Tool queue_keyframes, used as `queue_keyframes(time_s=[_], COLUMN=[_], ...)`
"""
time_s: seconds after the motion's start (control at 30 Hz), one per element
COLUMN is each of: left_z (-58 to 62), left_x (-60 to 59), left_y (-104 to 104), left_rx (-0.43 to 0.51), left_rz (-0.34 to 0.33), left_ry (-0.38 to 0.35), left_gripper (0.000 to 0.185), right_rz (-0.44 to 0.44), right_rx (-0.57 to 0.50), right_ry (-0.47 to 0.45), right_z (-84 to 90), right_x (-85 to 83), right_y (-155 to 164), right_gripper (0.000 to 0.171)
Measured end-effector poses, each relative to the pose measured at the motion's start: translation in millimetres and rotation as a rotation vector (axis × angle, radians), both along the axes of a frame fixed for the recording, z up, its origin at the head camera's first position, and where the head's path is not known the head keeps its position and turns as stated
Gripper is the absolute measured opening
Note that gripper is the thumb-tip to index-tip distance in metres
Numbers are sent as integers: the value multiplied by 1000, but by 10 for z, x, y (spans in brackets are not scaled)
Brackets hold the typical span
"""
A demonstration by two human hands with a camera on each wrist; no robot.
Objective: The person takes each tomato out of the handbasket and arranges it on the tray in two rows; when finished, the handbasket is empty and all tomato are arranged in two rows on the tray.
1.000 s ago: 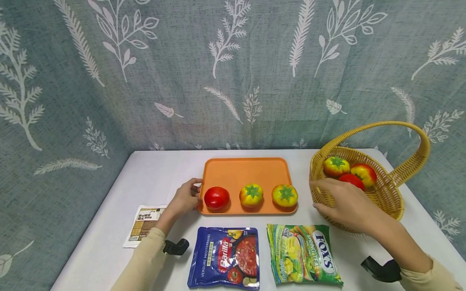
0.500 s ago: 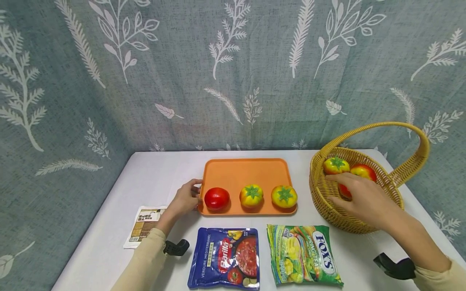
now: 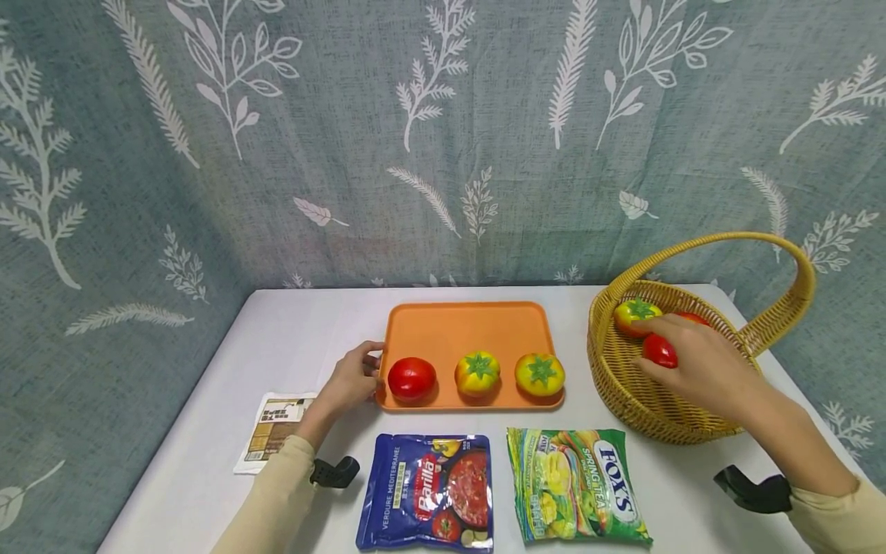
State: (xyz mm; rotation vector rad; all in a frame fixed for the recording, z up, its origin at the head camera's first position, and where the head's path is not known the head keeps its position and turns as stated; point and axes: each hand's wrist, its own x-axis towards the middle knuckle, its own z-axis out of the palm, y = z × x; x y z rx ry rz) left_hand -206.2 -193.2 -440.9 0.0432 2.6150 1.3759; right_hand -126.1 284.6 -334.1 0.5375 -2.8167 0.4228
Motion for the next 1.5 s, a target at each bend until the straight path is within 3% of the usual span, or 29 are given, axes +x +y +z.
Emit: queue_keyframes(time_s=[1.13, 1.5], left_z=[0, 2], left_x=[4, 11], left_y=[-2, 6], left_rx=[-7, -4], left_rz=[-14, -9], left_ry=[21, 22], left_gripper=[68, 67], right_rz=[-70, -73], right_rx=[-10, -14], right_ry=[-157, -198], right_z=[-33, -122], right_x=[-503, -698], right_y=[251, 355], right_gripper=[60, 62])
